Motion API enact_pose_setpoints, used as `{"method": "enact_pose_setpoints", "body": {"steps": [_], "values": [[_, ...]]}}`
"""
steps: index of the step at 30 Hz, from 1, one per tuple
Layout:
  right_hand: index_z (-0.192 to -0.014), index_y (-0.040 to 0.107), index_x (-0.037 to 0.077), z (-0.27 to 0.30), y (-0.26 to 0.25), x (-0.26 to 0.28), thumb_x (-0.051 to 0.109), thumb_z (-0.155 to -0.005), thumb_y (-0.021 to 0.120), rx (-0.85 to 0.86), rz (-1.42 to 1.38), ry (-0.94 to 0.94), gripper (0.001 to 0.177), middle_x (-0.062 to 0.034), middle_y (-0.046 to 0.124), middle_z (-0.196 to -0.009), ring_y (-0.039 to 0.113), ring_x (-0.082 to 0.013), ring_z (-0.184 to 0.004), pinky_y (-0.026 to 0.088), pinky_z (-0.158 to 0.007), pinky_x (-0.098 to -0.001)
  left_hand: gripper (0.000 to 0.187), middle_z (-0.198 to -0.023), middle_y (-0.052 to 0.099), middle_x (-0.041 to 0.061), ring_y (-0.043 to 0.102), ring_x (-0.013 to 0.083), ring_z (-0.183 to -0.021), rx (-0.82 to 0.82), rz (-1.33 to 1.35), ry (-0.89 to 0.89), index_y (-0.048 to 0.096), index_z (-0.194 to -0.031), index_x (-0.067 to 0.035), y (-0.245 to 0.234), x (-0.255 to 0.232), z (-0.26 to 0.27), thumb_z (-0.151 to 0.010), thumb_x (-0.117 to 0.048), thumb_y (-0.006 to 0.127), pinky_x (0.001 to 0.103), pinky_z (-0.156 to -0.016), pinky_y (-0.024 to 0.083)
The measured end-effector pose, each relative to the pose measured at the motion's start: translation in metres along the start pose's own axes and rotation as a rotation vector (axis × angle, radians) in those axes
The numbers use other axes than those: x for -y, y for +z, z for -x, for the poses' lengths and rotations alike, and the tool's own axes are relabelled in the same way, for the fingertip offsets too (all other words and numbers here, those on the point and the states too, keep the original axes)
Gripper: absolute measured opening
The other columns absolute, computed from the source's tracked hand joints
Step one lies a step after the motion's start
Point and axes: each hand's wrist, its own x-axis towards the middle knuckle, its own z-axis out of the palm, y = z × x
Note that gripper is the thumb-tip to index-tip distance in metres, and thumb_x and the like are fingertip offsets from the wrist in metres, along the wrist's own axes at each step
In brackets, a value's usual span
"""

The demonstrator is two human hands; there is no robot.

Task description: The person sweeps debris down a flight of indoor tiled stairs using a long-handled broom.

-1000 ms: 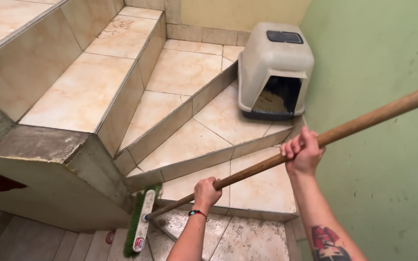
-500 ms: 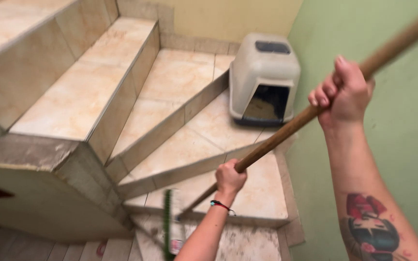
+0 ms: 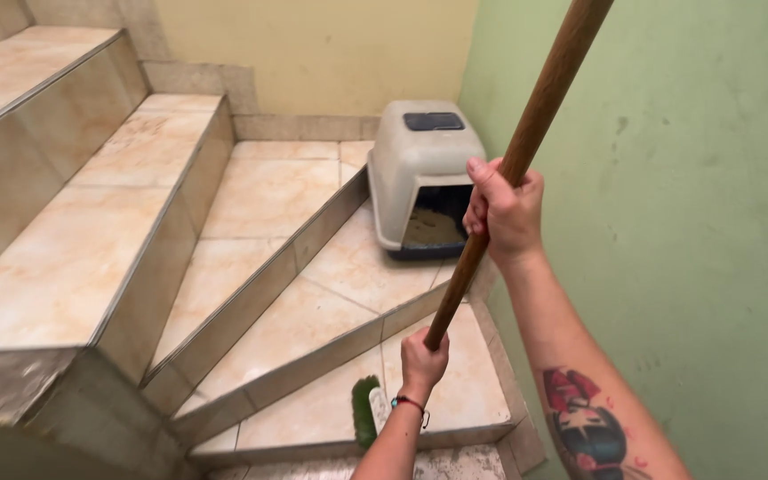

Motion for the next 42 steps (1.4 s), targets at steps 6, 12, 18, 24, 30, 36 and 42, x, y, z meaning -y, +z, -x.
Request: {"method": "enact_pose_setpoints", "body": {"steps": [6,12,18,24,30,36,42], "values": [[-0.070,0.051,0.009,-0.003,-0.007,-0.002,0.020,-0.093,0.072,-0.093,0.050,-0.050,0.033,-0.0014,0.046,-0.050,0.041,-0.0113,-0.035,0.037,-0.035,-0.0284,0.029,-0.057,0.054,0.018,0.058,0.0358,-0.052,0.089,0.100,0.117,0.060,-0.069,-0.001,0.008,0.012,-0.009,-0.087,-0.021,0.072,0.040,-0.052,0.047],[-0.071,0.050,0.011,0.012,-0.010,-0.003,0.022,-0.093,0.074,-0.137,0.078,-0.112,0.034,-0.0013,0.047,-0.051,0.042,-0.0113,-0.036,0.037,-0.035,-0.0283,0.033,-0.054,0.050,0.013,0.048,0.0247,-0.048,0.258,0.165,0.125,0.057,-0.068,-0.001,0.008,0.051,0.005,-0.088,-0.022,0.072,0.038,-0.050,0.044],[-0.074,0.051,0.011,0.043,-0.026,0.002,0.024,-0.102,0.067,-0.117,0.188,-0.260,0.035,-0.0029,0.048,-0.056,0.046,-0.0140,-0.041,0.037,-0.037,-0.0308,0.029,-0.055,0.052,0.011,0.049,0.0194,-0.050,0.378,0.291,0.205,0.059,-0.072,-0.001,-0.004,0.047,0.024,-0.090,-0.020,0.072,0.036,-0.051,0.044],[-0.077,0.044,0.009,0.112,-0.002,0.028,0.022,-0.109,0.056,-0.061,0.185,-0.246,0.038,-0.0045,0.038,-0.060,0.037,-0.0157,-0.044,0.038,-0.047,-0.0342,0.021,-0.059,0.058,0.009,0.057,0.0153,-0.053,0.431,0.418,0.222,0.065,-0.077,-0.002,-0.039,0.035,0.053,-0.089,-0.018,0.072,0.032,-0.055,0.049],[-0.078,0.046,0.007,0.161,0.067,0.037,0.023,-0.111,0.063,0.009,0.250,-0.315,0.041,-0.0038,0.037,-0.055,0.036,-0.0155,-0.039,0.036,-0.042,-0.0336,0.022,-0.059,0.057,0.009,0.055,0.0162,-0.054,0.500,0.450,0.237,0.064,-0.077,-0.002,-0.073,0.049,0.068,-0.090,-0.017,0.072,0.033,-0.055,0.049],[-0.083,0.048,0.006,0.192,0.101,0.038,0.024,-0.111,0.066,0.016,0.253,-0.331,0.038,-0.0045,0.039,-0.055,0.035,-0.0137,-0.037,0.034,-0.038,-0.0312,0.022,-0.059,0.055,0.009,0.053,0.0154,-0.055,0.546,0.463,0.215,0.063,-0.077,-0.001,-0.095,0.056,0.081,-0.089,-0.017,0.072,0.032,-0.055,0.048],[-0.079,0.043,0.009,0.201,0.094,0.045,0.024,-0.110,0.065,-0.019,0.260,-0.333,0.042,-0.0034,0.036,-0.052,0.032,-0.0134,-0.035,0.032,-0.035,-0.0310,0.027,-0.055,0.054,0.011,0.050,0.0166,-0.050,0.544,0.433,0.192,0.060,-0.071,-0.001,-0.092,0.047,0.084,-0.088,-0.018,0.072,0.033,-0.052,0.046]]}}
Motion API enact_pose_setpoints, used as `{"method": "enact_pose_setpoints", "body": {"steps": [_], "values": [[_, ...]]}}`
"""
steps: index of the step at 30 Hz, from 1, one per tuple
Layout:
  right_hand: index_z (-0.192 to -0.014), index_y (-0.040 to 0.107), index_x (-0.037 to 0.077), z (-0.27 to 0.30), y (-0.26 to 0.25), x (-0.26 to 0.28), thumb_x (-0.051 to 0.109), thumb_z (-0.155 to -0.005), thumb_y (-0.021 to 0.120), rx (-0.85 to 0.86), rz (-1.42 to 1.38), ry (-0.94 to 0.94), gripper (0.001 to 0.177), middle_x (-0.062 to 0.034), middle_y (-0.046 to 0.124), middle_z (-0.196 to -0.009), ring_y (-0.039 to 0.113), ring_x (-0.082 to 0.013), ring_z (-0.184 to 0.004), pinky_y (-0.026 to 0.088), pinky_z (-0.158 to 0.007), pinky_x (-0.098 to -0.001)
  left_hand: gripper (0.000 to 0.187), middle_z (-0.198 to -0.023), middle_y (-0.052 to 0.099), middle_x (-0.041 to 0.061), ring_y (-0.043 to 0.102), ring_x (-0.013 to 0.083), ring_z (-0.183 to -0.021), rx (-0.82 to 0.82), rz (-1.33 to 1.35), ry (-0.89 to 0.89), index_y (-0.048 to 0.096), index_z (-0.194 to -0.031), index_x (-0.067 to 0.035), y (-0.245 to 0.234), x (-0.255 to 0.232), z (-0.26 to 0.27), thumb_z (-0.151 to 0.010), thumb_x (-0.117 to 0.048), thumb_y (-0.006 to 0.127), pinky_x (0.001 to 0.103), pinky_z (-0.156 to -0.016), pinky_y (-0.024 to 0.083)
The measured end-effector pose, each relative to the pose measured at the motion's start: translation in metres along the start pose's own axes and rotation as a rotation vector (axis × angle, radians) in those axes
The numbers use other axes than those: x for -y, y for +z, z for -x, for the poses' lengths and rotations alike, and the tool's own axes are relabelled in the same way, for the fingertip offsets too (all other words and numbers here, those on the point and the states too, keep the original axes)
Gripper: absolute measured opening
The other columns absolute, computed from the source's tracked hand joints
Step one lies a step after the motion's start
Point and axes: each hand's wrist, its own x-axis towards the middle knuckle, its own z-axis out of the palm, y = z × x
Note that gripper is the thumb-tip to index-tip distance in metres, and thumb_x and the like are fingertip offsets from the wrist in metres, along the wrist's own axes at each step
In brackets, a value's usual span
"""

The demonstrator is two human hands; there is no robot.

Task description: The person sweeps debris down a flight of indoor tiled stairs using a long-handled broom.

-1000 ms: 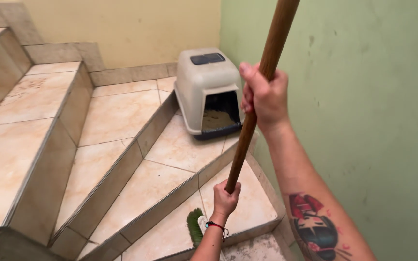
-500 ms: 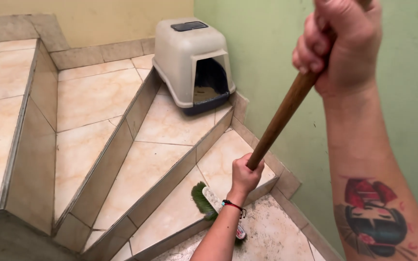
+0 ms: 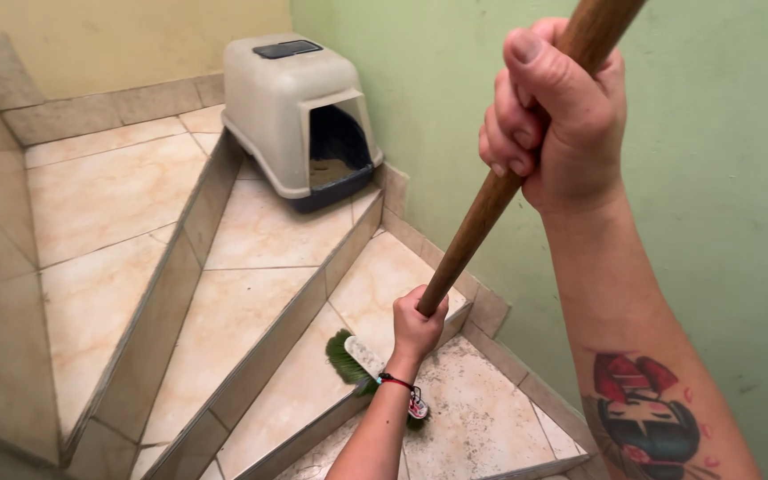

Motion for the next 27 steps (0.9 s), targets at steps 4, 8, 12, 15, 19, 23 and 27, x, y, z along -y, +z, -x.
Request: {"method": "enact_pose_setpoints", "body": {"steps": [4,8,12,15,19,23,27], "values": [[-0.074,0.038,0.013,0.009,-0.028,0.027,0.027,-0.108,0.053,-0.008,0.130,0.023,0.040,-0.0011,0.030,-0.052,0.032,-0.0153,-0.037,0.033,-0.038,-0.0350,0.028,-0.063,0.050,0.018,0.043,0.0233,-0.053,-0.113,-0.145,0.058,0.055,-0.070,0.001,0.025,-0.003,0.011,-0.085,-0.015,0.072,0.035,-0.052,0.044],[-0.077,0.037,0.011,-0.003,-0.087,0.070,0.026,-0.115,0.043,-0.071,0.140,0.077,0.041,-0.0038,0.032,-0.060,0.034,-0.0173,-0.049,0.030,-0.046,-0.0347,0.023,-0.062,0.055,0.016,0.053,0.0158,-0.049,-0.111,-0.103,0.148,0.063,-0.071,-0.004,0.060,-0.063,0.007,-0.083,-0.020,0.074,0.035,-0.051,0.045],[-0.083,0.049,0.013,0.007,-0.050,0.042,0.038,-0.109,0.031,-0.084,0.340,0.096,0.041,-0.0022,0.045,-0.063,0.042,-0.0138,-0.050,0.034,-0.045,-0.0292,0.039,-0.055,0.048,0.011,0.046,0.0145,-0.053,0.078,0.111,-0.045,0.061,-0.071,0.000,0.098,-0.044,0.030,-0.093,-0.028,0.076,0.035,-0.051,0.042],[-0.080,0.055,0.012,0.034,-0.031,-0.031,0.033,-0.099,0.051,0.064,0.462,0.173,0.028,0.0030,0.051,-0.059,0.050,-0.0085,-0.048,0.045,-0.044,-0.0259,0.037,-0.060,0.055,0.005,0.050,0.0110,-0.057,0.070,0.136,-0.190,0.063,-0.074,0.000,0.121,0.034,0.033,-0.093,-0.029,0.078,0.033,-0.053,0.044],[-0.075,0.061,0.009,0.060,-0.024,-0.079,0.018,-0.085,0.079,0.354,0.387,0.300,0.023,0.0048,0.065,-0.071,0.064,-0.0060,-0.065,0.057,-0.059,-0.0264,0.029,-0.068,0.065,0.002,0.059,0.0094,-0.066,0.162,0.144,-0.315,0.068,-0.081,0.001,0.113,0.099,0.035,-0.089,-0.025,0.078,0.029,-0.063,0.052],[-0.071,0.058,0.009,0.078,0.001,-0.104,0.021,-0.088,0.077,0.117,0.258,0.460,0.028,0.0055,0.055,-0.060,0.053,-0.0057,-0.053,0.046,-0.048,-0.0279,0.027,-0.078,0.070,0.007,0.063,0.0142,-0.075,0.323,0.153,-0.310,0.070,-0.091,0.004,0.106,0.124,0.041,-0.090,-0.023,0.075,0.034,-0.070,0.054],[-0.070,0.061,0.007,0.069,0.024,-0.107,0.025,-0.095,0.077,0.020,0.538,0.161,0.034,0.0061,0.048,-0.061,0.043,-0.0040,-0.058,0.037,-0.050,-0.0268,0.035,-0.104,0.074,0.007,0.069,0.0188,-0.104,0.240,0.236,-0.111,0.066,-0.114,0.004,0.093,0.096,0.027,-0.088,-0.018,0.073,0.037,-0.085,0.055]]}}
